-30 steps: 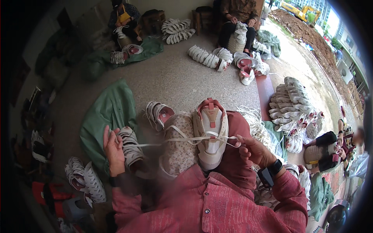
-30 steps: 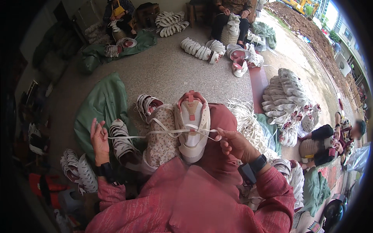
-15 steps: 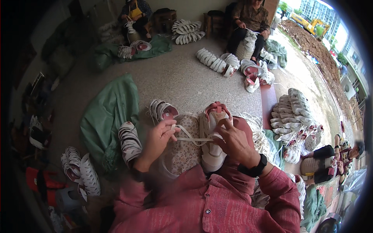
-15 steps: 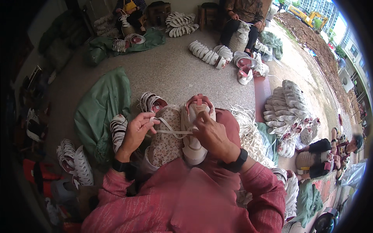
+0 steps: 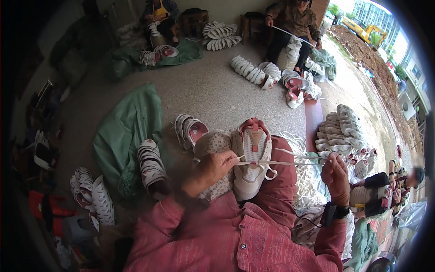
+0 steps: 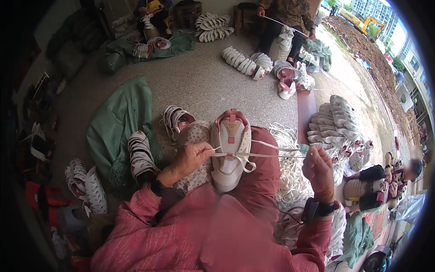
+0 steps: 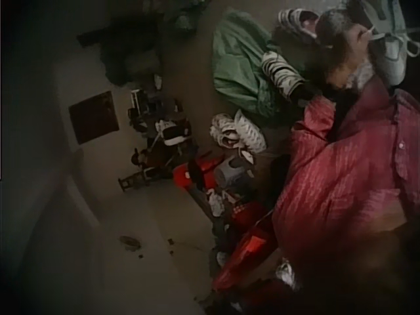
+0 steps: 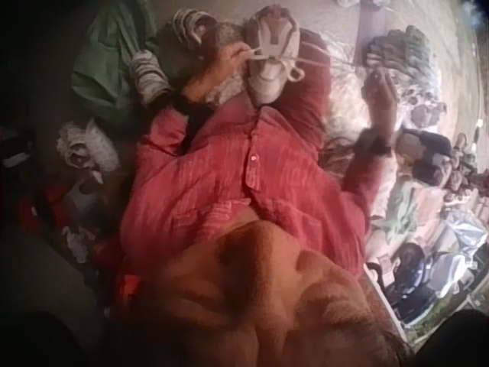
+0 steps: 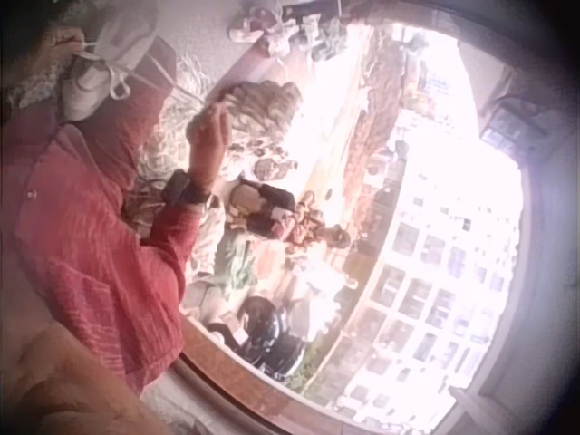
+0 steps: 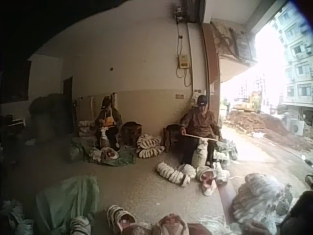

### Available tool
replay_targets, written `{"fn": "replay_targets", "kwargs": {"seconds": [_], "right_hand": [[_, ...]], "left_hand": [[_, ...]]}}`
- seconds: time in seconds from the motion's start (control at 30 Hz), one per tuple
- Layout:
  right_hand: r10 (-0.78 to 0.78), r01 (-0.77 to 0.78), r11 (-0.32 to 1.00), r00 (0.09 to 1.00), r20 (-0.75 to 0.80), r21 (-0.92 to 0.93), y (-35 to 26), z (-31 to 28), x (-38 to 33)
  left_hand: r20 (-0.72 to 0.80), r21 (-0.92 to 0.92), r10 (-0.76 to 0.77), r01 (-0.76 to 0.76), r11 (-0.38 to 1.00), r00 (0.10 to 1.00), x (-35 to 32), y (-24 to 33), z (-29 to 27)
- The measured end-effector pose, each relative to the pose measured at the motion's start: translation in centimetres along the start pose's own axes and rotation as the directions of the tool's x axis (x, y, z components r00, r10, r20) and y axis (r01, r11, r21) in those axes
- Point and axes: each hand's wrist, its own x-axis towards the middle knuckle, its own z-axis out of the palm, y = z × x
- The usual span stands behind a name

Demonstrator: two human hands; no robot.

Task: The person sits on the floor and laces a white sneaker by hand. They thread the white shoelace through the eyelets, pull it tight, and tie a knot. The person handles the shoe and lace repeatedly to secure the fit.

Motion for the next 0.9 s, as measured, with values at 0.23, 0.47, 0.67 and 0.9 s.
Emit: {"fn": "replay_targets", "kwargs": {"seconds": [0.23,0.47,0.67,0.9], "right_hand": [[-0.022,-0.055,0.993,0.797,-0.604,-0.109,2.9,-9.1,-0.2],[-0.27,-0.046,0.208,0.957,-0.103,-0.977,6.4,0.1,2.4],[-0.173,0.51,0.269,0.86,0.48,-0.817,8.2,10.8,3.3],[0.048,0.428,0.048,0.901,0.43,-0.902,10.1,14.2,4.0]], "left_hand": [[0.082,0.222,0.197,-0.211,0.952,0.977,-1.0,0.5,0.7],[-0.02,0.116,0.063,-0.06,0.991,0.998,-0.7,0.5,1.5],[0.093,0.133,0.034,-0.047,0.99,0.995,-0.3,0.4,1.8],[0.182,-0.191,-0.13,0.165,0.968,0.975,1.1,-0.8,2.3]]}}
